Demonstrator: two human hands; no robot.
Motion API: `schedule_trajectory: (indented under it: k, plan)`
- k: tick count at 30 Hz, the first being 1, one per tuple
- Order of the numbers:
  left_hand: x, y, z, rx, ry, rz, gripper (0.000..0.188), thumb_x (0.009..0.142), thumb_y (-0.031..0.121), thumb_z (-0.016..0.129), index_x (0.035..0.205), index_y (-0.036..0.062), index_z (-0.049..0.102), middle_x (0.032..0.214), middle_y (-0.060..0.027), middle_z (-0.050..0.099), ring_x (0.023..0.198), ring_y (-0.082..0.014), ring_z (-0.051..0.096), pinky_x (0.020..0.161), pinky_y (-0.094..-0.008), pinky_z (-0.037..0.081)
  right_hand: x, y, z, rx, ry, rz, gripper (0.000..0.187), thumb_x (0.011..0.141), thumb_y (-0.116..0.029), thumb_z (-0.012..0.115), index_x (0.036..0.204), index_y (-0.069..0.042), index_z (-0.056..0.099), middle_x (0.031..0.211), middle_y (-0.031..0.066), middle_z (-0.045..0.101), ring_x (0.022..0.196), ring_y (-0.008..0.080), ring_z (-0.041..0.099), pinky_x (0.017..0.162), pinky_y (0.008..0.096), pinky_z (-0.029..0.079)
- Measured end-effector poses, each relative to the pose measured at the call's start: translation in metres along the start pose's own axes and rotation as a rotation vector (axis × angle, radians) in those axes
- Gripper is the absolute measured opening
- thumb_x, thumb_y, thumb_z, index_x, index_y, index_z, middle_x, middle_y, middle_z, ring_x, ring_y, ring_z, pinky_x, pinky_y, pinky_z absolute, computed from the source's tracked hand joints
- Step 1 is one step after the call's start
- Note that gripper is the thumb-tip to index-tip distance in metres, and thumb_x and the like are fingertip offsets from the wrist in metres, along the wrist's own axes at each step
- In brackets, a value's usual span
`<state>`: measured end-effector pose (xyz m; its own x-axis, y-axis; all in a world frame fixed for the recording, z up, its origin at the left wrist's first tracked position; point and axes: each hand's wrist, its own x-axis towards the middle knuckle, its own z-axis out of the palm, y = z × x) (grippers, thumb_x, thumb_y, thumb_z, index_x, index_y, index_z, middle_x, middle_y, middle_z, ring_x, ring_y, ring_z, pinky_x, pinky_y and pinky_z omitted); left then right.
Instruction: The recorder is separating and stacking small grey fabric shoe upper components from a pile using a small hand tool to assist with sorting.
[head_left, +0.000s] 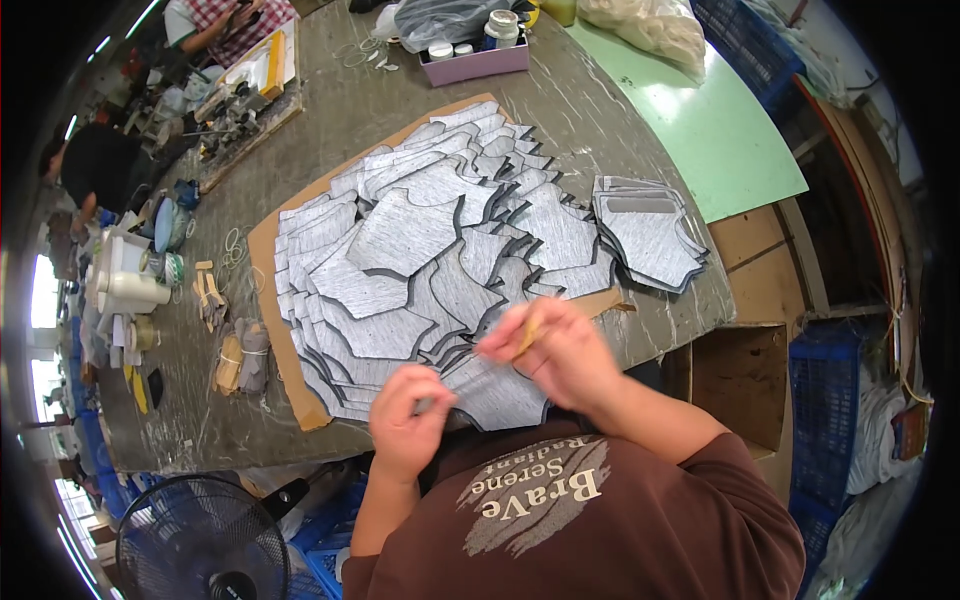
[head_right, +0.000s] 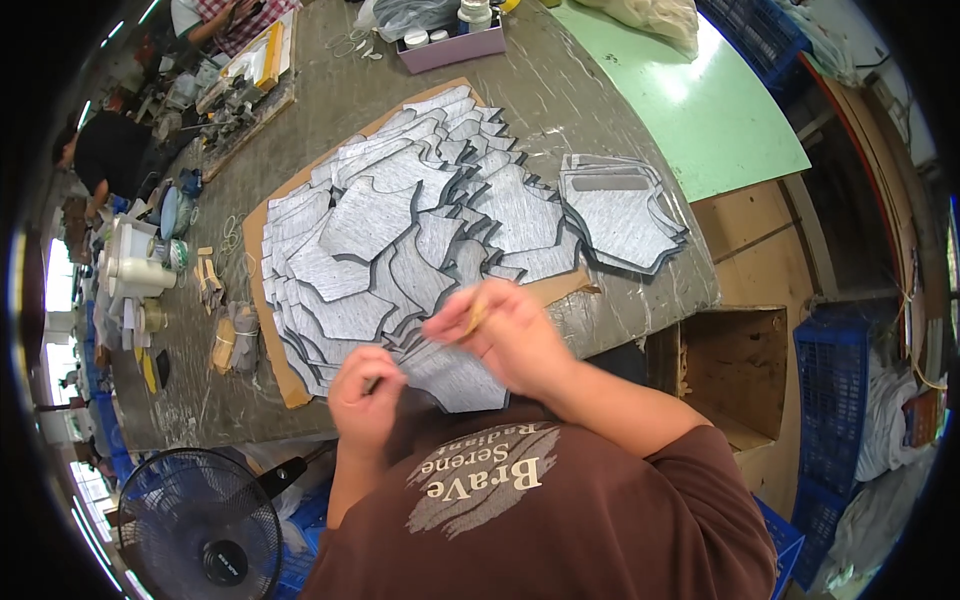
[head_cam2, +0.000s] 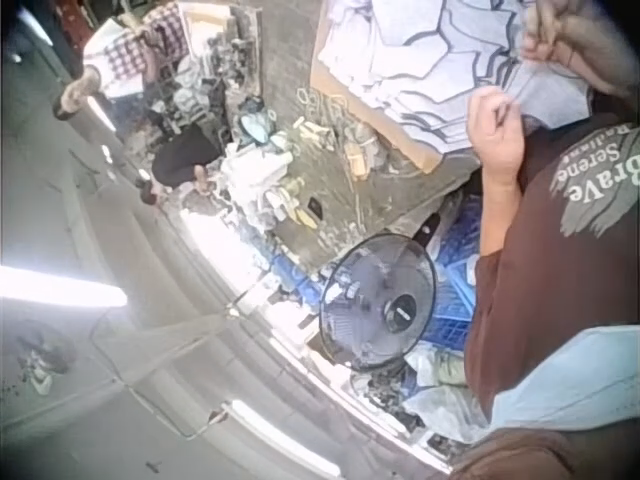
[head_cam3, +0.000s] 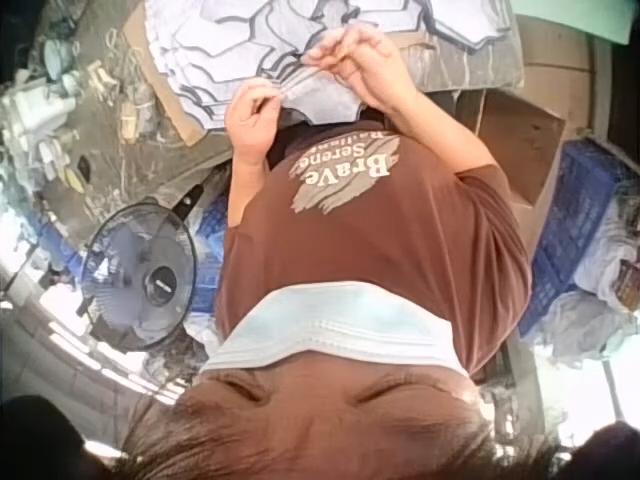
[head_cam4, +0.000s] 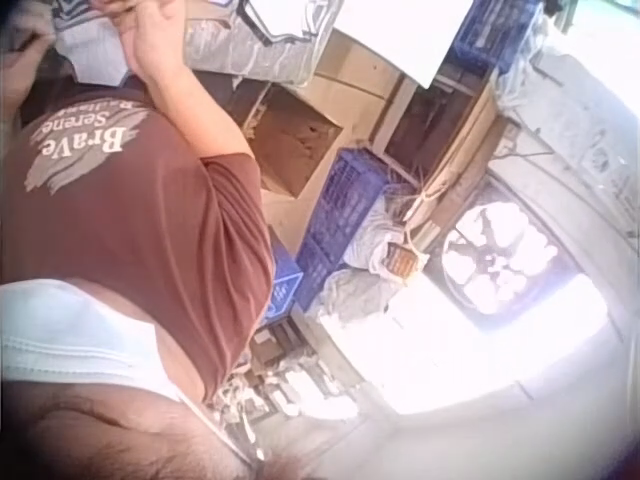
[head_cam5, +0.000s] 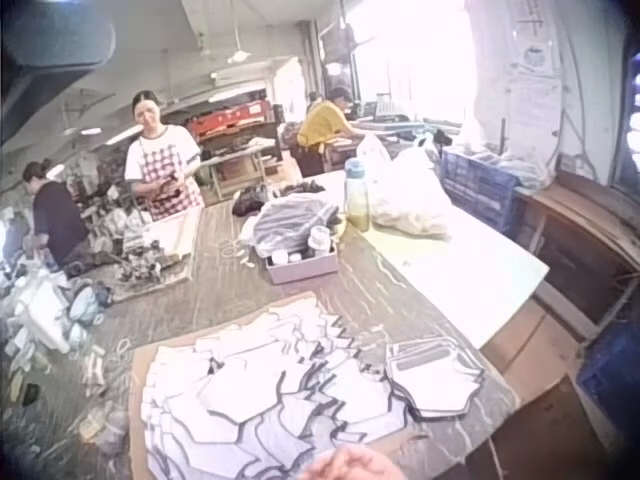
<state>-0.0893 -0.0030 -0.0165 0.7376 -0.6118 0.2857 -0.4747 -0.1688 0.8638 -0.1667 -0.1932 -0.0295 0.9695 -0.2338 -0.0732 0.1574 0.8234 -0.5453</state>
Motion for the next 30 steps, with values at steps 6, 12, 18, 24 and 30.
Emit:
schedule_trajectory:
  k: [6,12,18,24,30]
  plan:
    - [-0.024,-0.013,-0.011,-0.269,0.196,-0.462,0.007,0.079,-0.004,0.068,0.083,-0.0024,0.062,0.076,-0.0012,0.059,0.06,-0.0054,0.049,0.052,-0.02,0.038,-0.019,-0.02,-0.03,-1.205,-0.1,-0.424,0.012,0.077,0.003,0.055,0.084,-0.007,0.052,0.088,0.0077,0.055,0.067,0.0168,0.054,0.056,0.0305,0.046]
    - [-0.021,-0.013,-0.002,-0.138,0.03,-0.558,0.005,0.079,-0.002,0.067,0.083,-0.0044,0.065,0.069,-0.0008,0.058,0.053,-0.0046,0.046,0.048,-0.0206,0.037,-0.03,0.01,-0.037,-1.962,-0.454,-0.636,0.017,0.076,-0.021,0.065,0.089,-0.012,0.064,0.088,-0.0009,0.053,0.068,0.0142,0.054,0.054,0.0286,0.045]
    - [-0.02,-0.018,0.001,-0.177,0.044,-0.644,0.004,0.082,0.002,0.066,0.083,-0.0021,0.066,0.063,0.0017,0.055,0.053,-0.0028,0.045,0.047,-0.0198,0.036,-0.029,0.012,-0.04,-1.986,-0.463,-0.639,0.018,0.074,-0.02,0.069,0.09,-0.013,0.065,0.089,-0.0031,0.056,0.066,0.0128,0.053,0.051,0.028,0.045]
    - [-0.02,-0.023,0.002,-0.148,0.035,-0.622,0.005,0.083,0.003,0.066,0.084,-0.0015,0.066,0.061,0.0033,0.054,0.051,-0.0023,0.044,0.046,-0.0196,0.034,-0.029,0.011,-0.038,-1.979,-0.444,-0.648,0.018,0.074,-0.02,0.069,0.09,-0.012,0.065,0.093,-0.0013,0.056,0.066,0.0134,0.054,0.052,0.0285,0.045]
    - [-0.018,-0.022,0.004,-0.141,0.043,-0.648,0.005,0.082,0.003,0.067,0.083,-0.0014,0.066,0.06,0.0032,0.054,0.05,-0.0023,0.044,0.045,-0.0195,0.034,-0.03,0.011,-0.039,-1.99,-0.47,-0.633,0.015,0.072,-0.018,0.066,0.086,-0.012,0.065,0.113,-0.0004,0.06,0.064,0.013,0.053,0.052,0.0283,0.045]
